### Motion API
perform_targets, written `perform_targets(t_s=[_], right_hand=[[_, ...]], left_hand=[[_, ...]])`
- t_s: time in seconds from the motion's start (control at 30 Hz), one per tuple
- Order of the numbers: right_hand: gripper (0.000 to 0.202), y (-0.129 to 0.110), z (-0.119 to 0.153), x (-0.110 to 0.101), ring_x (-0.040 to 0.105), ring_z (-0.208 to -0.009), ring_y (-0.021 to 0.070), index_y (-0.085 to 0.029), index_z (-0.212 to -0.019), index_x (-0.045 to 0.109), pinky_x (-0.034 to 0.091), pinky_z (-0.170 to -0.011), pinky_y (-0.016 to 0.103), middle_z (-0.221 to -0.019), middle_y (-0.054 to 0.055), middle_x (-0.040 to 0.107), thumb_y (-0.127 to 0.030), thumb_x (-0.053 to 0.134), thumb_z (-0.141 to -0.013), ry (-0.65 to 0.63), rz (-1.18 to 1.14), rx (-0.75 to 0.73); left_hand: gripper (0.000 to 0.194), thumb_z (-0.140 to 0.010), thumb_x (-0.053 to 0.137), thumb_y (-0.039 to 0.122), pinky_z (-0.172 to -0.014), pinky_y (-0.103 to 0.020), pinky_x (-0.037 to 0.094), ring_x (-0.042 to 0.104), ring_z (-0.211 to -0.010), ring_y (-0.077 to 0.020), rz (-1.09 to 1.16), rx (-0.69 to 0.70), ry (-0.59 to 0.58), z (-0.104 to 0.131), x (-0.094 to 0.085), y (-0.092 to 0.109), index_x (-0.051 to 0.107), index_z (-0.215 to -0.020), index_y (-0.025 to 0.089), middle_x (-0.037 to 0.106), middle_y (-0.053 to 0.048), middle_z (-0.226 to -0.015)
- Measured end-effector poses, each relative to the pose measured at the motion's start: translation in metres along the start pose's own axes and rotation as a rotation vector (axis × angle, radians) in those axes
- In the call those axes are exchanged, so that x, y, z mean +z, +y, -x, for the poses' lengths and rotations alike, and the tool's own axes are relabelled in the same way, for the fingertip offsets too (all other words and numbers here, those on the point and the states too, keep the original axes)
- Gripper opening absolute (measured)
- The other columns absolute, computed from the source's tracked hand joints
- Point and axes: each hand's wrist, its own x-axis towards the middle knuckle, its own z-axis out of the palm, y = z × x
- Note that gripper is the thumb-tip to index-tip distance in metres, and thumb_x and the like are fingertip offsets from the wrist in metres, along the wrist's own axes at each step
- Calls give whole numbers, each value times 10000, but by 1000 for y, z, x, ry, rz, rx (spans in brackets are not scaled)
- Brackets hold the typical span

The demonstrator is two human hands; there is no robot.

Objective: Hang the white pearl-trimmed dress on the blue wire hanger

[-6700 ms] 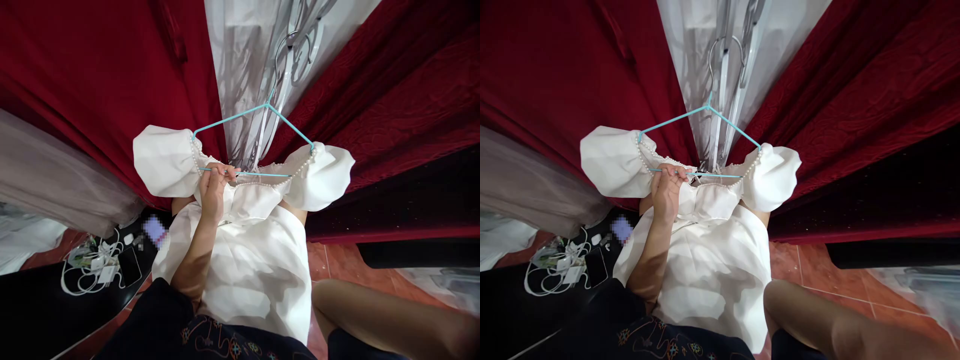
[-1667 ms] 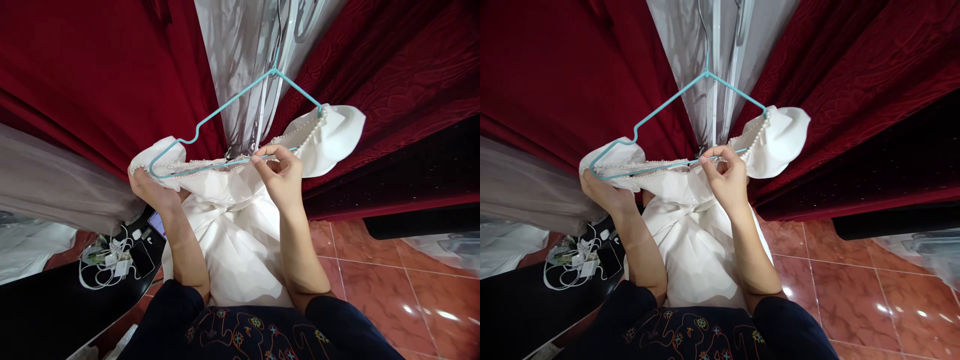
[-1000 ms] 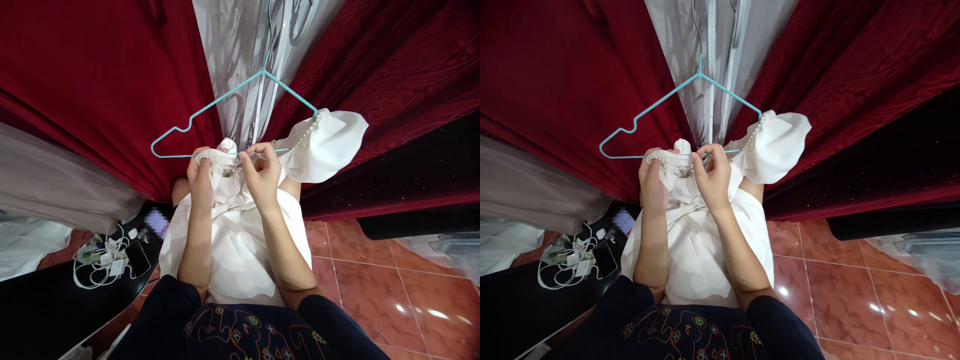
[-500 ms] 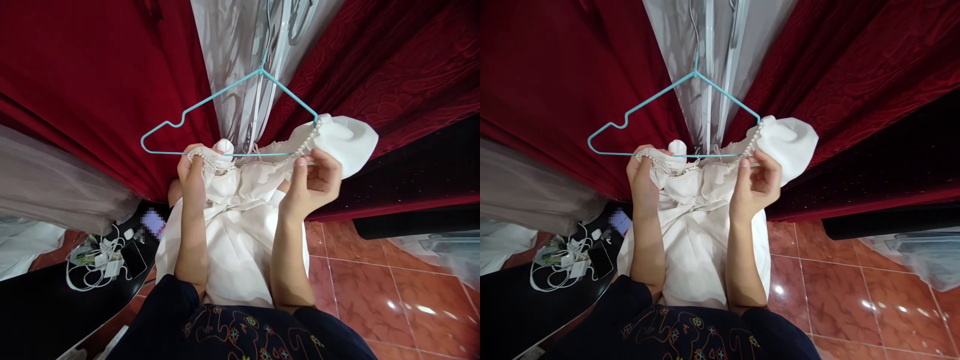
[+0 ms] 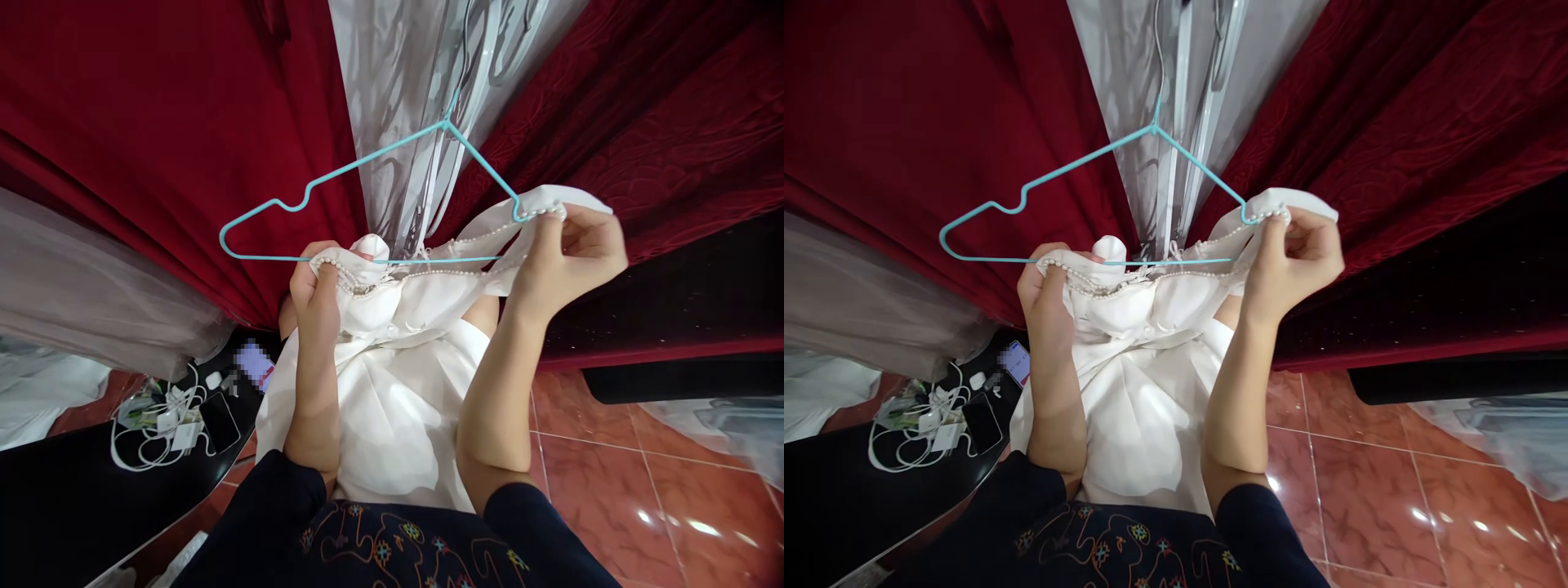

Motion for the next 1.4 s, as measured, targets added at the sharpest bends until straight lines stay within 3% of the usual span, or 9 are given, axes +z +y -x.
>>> perform_targets(t_s=[0.13, 0.23, 0.37, 0.5, 0.77, 0.87, 1.0, 1.2, 1.4], right_hand=[[48, 16, -21, -21, 570, -745, 98, -114, -837, 681, 445, -764, 277, -809, 23, 641, -107, 637, -855, 126, 71, 4], [71, 24, -4, -45, 548, -741, 91, -135, -856, 678, 429, -746, 270, -812, 5, 627, -191, 636, -865, 168, 205, 30], [202, 23, 28, -71, 583, -786, 113, -163, -908, 690, 438, -709, 279, -914, 22, 635, -339, 676, -809, 120, 181, 50], [169, 12, 29, -79, 664, -1013, 203, -204, -871, 742, 470, -763, 326, -1026, 88, 677, -328, 800, -772, 10, 25, -52], [96, -43, 55, -60, 632, -930, 153, -220, -944, 739, 514, -775, 320, -1037, 65, 650, -284, 774, -881, -342, -134, -94], [105, -50, 70, -46, 674, -1076, 180, -222, -986, 705, 554, -852, 346, -1109, 66, 685, -314, 715, -936, -529, -147, -37], [124, -47, 80, -29, 683, -1128, 179, -219, -1015, 688, 546, -787, 310, -1178, 75, 710, -333, 664, -972, -681, -155, 17], [149, -48, 77, -19, 651, -963, 143, -200, -996, 671, 472, -712, 282, -1095, 61, 710, -346, 643, -983, -762, -124, 50], [114, -57, 79, -16, 552, -806, 109, -191, -959, 665, 420, -698, 283, -948, 21, 644, -305, 671, -955, -736, -14, 49]], left_hand=[[103, -937, 673, 314, -1030, -413, 615, 814, -978, -249, 17, -10, 10, 0, 1, 0, 657, -954, 214, 774, -11, -745], [104, -942, 669, 315, -1012, -404, 621, 815, -933, -241, 24, -36, 5, 0, 1, -1, 649, -972, 217, 787, -10, -769], [132, -926, 679, 337, -983, -398, 630, 812, -895, -240, 54, -90, 4, -2, 3, -6, 639, -974, 220, 791, -10, -773], [148, -885, 699, 350, -974, -402, 627, 806, -892, -249, 48, -113, 30, -4, 6, -9, 640, -939, 225, 775, -12, -746], [250, -877, 672, 428, -1003, -436, 609, 794, -1060, -282, 50, -202, 46, 1, 17, -22, 594, -1018, 236, 780, -38, -823], [238, -861, 657, 400, -1004, -431, 610, 791, -1085, -279, 62, -237, 56, 2, 19, -26, 582, -1017, 236, 779, -35, -796], [199, -870, 632, 363, -1012, -429, 611, 798, -1045, -261, 50, -203, 45, 2, 18, -26, 570, -1015, 242, 773, -18, -789], [163, -874, 643, 330, -1016, -427, 612, 803, -1028, -258, 67, -174, 55, 2, 18, -25, 594, -995, 233, 765, -16, -769], [134, -876, 665, 327, -939, -391, 620, 795, -987, -253, 107, -239, -36, 0, 7, -22, 625, -956, 227, 788, -43, -830]])
